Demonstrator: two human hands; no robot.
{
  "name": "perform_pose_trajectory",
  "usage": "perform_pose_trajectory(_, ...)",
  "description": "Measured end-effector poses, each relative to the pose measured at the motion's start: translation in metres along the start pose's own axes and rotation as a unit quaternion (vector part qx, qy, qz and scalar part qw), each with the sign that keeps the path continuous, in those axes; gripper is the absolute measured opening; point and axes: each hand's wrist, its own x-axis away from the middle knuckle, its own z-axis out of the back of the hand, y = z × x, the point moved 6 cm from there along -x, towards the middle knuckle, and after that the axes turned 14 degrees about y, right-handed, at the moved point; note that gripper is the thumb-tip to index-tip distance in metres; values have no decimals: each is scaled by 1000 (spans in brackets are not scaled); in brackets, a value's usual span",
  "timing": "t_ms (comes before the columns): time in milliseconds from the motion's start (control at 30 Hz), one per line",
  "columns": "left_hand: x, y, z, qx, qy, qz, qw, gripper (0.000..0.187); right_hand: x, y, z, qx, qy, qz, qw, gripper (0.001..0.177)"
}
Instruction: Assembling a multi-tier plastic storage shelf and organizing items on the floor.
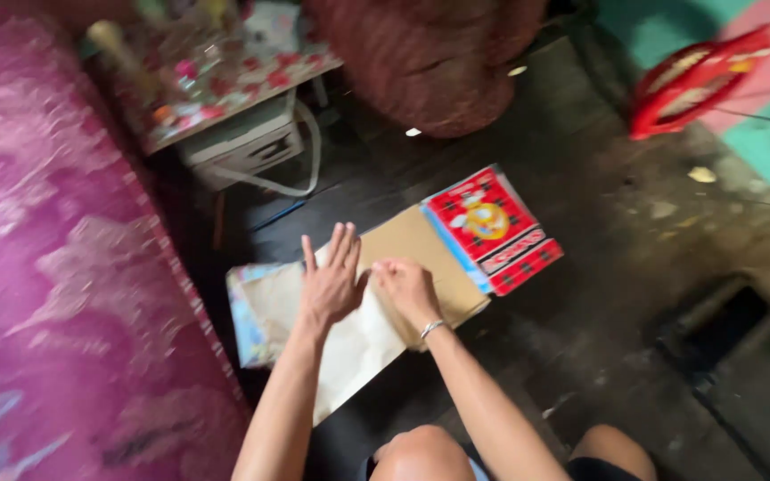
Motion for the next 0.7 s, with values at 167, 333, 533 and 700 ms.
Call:
perform_pose_trajectory(167, -31, 86, -46, 27, -23, -93, 995, 62, 10, -30, 70, 213, 67, 309, 924, 35)
perform_pose_trajectory(333, -70, 174, -62, 104, -63, -163, 979, 72, 3, -27, 159, 224, 137, 267, 927, 54)
perform_pose_trajectory(533, -100, 291, -66, 116, -96, -256, 955, 83, 21, -30, 267, 315, 235, 237, 889, 71)
perform_pose_trajectory(700, -91, 401, -71, 152, -66, -331, 929, 89, 71, -23, 360, 357, 318, 211, 853, 78)
